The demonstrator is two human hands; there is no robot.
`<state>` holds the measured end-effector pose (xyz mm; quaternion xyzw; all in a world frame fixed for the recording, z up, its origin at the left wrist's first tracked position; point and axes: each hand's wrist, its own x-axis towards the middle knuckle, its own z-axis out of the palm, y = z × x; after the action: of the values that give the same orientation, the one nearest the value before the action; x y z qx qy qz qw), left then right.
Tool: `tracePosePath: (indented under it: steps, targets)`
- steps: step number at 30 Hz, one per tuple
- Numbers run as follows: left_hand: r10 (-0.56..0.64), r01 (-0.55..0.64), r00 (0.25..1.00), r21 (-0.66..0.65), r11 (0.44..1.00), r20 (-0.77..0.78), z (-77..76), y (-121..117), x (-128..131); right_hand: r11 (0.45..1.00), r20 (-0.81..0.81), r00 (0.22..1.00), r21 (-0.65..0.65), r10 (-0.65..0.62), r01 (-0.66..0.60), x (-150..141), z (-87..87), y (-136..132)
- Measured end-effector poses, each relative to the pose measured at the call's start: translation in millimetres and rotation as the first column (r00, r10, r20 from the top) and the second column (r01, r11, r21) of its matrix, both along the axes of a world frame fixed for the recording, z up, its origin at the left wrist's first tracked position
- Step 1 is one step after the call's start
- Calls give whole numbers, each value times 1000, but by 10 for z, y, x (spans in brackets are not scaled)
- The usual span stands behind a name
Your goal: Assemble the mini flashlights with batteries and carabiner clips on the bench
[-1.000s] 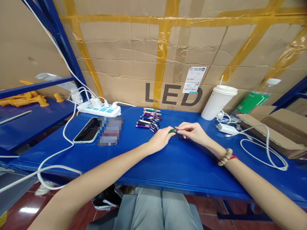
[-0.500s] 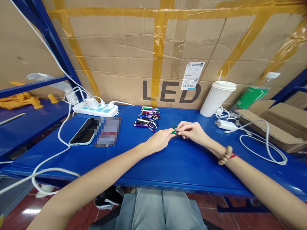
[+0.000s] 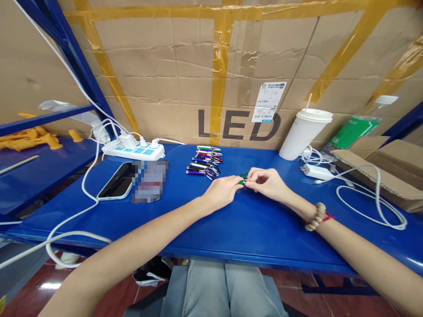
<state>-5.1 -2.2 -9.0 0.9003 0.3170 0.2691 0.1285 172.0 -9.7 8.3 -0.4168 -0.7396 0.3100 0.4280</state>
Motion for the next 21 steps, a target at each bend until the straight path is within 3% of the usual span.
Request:
tracePosePath:
  steps: [10, 21]
  targets:
    - [73, -73, 997, -5, 997, 20, 49, -30, 24, 987, -58, 998, -159, -36, 26, -29, 39, 5]
    - [106, -107, 993, 18, 994, 53, 80, -54, 36, 978, -51, 998, -206, -38, 27, -10, 23, 32]
